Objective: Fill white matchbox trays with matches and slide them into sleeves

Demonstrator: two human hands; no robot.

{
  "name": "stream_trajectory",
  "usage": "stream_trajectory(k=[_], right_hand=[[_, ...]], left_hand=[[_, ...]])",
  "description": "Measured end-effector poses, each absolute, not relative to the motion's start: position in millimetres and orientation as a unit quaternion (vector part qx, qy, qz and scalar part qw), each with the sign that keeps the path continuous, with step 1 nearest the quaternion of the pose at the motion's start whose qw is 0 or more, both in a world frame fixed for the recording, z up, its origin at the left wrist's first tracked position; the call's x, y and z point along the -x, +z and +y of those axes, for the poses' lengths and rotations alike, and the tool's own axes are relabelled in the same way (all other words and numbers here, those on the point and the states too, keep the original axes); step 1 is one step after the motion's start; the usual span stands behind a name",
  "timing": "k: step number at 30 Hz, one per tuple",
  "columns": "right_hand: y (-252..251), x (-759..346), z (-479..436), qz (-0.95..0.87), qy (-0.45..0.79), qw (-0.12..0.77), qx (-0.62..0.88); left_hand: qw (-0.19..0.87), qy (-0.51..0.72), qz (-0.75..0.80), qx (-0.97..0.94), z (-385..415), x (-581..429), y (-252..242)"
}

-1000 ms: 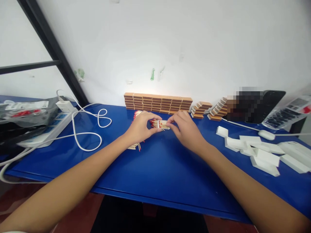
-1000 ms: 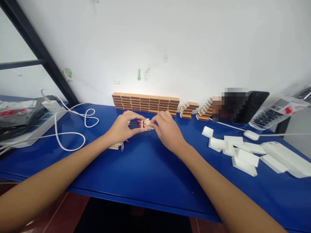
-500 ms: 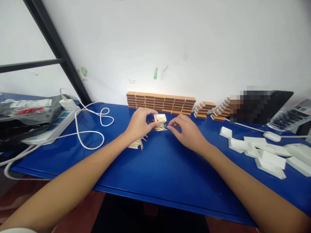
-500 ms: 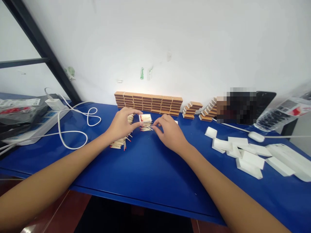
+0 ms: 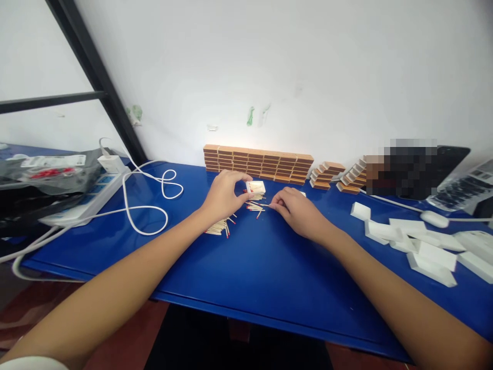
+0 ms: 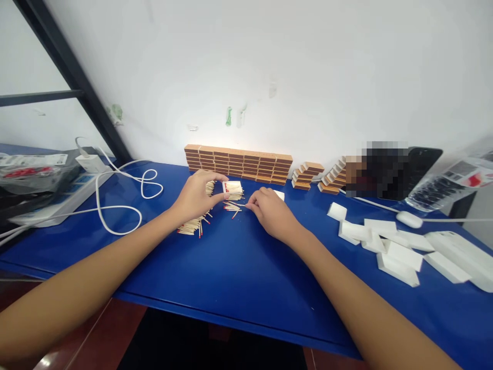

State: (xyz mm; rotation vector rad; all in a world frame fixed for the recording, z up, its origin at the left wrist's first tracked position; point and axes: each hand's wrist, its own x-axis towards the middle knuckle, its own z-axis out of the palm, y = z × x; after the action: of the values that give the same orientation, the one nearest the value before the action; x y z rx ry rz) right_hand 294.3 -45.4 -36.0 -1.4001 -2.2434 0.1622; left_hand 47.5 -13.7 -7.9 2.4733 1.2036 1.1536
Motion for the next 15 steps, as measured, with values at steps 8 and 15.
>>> stream_trajectory(k=[8,15], right_hand=[[-21.9,-296.1,-56.0,-0.865,0.143,0.232,0.421],[-28.3,-290.1,-59.7,-0.857,0.168,0.233,0.427]], left_hand=[[0.080,0.385,0.411,-0.823,-14.4,-48.2,-5.2],[0.082,0.383,0.402,-0.828,-14.4,-47.9,-6.6]])
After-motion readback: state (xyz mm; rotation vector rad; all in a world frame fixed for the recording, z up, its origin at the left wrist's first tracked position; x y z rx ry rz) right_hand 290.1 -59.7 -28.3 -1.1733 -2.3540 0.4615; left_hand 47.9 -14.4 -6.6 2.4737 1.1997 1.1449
